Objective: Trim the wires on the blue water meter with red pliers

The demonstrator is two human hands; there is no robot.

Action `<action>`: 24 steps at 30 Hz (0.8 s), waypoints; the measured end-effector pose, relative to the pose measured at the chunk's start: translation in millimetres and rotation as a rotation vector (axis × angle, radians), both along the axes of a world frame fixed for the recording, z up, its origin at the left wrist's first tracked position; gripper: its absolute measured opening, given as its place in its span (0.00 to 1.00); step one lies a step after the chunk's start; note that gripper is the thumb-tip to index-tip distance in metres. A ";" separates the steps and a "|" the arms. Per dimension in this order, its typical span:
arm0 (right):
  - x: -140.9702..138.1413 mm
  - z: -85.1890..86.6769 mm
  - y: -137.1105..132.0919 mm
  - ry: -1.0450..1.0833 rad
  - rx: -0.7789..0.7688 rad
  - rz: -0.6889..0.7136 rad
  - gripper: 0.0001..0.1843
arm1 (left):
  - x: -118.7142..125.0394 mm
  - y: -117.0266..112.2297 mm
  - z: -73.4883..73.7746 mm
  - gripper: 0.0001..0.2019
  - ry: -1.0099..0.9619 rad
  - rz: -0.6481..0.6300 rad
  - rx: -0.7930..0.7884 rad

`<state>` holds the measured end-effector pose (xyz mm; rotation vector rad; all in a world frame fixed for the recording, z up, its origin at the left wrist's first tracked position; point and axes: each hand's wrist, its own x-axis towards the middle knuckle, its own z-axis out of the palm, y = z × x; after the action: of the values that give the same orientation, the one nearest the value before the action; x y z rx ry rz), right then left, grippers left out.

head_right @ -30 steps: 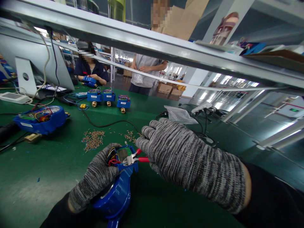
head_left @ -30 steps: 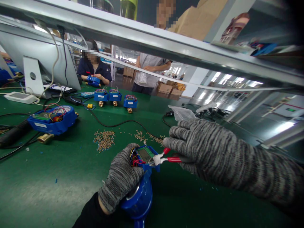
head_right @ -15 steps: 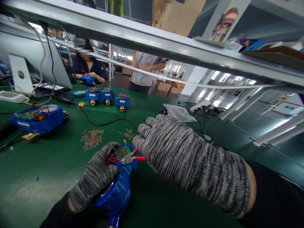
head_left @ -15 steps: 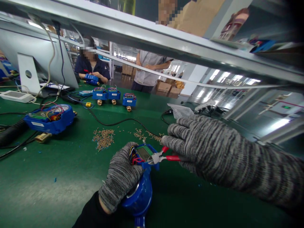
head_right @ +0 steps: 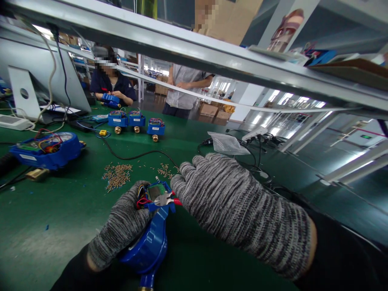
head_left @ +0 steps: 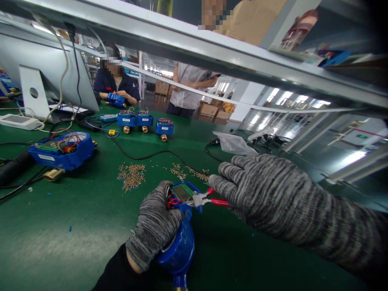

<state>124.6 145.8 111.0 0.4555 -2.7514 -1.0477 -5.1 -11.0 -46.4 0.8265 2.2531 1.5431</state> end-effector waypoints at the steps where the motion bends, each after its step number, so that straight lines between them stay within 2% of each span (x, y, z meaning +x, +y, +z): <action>1: -1.6 0.6 -2.1 0.009 -0.007 0.005 0.13 | -0.3 -1.8 2.8 0.31 -0.052 -0.040 0.006; 5: -2.0 -1.6 0.0 0.119 -0.047 0.009 0.12 | -2.1 -7.7 11.8 0.39 -0.297 -0.176 0.087; 9: 2.5 -4.6 9.9 0.101 -0.102 0.000 0.18 | -3.9 -7.8 15.0 0.37 -0.398 -0.249 0.184; 16: -0.8 -0.4 19.6 0.002 -0.236 -0.035 0.19 | -2.5 -5.0 12.9 0.37 -0.316 -0.183 0.155; 24: 0.4 -6.3 31.0 -0.072 -0.333 -0.097 0.23 | -4.7 -1.9 12.5 0.40 -0.264 -0.172 0.110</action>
<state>124.9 176.7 104.8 0.3186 -2.9583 -0.5796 -9.8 -12.9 -33.8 0.7723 1.8764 1.6025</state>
